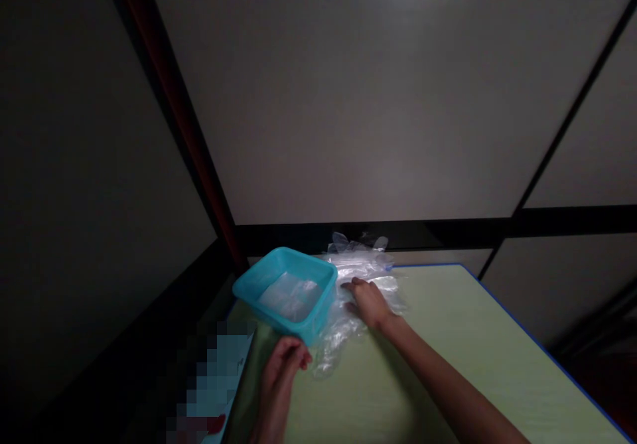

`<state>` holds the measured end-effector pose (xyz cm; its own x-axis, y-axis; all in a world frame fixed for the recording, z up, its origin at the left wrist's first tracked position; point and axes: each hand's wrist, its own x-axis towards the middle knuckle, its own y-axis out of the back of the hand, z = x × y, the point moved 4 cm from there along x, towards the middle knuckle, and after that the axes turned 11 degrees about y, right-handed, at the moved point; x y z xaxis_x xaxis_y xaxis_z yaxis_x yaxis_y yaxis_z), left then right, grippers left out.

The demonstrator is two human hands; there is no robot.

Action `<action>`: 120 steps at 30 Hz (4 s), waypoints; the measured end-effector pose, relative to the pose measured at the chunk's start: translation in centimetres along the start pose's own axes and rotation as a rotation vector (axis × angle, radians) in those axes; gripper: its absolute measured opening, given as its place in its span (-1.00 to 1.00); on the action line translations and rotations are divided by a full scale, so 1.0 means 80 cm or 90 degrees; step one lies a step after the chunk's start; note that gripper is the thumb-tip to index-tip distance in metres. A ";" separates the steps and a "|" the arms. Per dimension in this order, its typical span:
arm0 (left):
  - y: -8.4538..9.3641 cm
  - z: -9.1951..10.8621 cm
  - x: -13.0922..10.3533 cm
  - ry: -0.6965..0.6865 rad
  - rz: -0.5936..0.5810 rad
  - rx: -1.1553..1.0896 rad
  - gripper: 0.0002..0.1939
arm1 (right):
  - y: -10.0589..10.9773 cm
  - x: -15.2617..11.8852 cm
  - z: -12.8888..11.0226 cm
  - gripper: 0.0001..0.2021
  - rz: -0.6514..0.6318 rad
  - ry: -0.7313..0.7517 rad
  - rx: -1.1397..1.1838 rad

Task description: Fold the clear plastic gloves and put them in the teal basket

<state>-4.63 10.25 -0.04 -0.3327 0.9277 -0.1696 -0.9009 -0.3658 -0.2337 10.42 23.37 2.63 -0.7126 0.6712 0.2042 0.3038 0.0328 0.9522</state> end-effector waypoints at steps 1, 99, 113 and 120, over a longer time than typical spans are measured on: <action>-0.006 -0.003 -0.003 -0.003 -0.026 0.012 -0.72 | -0.003 0.003 -0.004 -0.83 0.000 0.005 0.002; -0.041 -0.031 -0.013 -0.095 -0.288 0.305 -0.88 | 0.019 -0.196 -0.025 -0.78 -0.025 0.023 0.534; -0.070 0.003 -0.108 -0.521 -0.362 0.609 -0.85 | 0.024 -0.193 -0.039 -0.91 -0.009 0.089 0.299; -0.083 -0.029 -0.176 -0.485 -0.682 0.815 -0.52 | 0.016 -0.196 -0.032 -0.89 0.002 -0.034 0.401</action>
<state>6.67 -0.53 1.69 0.7507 0.6589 0.0486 -0.2993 0.2737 0.9141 20.36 10.95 1.19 -0.6841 0.7070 0.1793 0.6310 0.4503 0.6317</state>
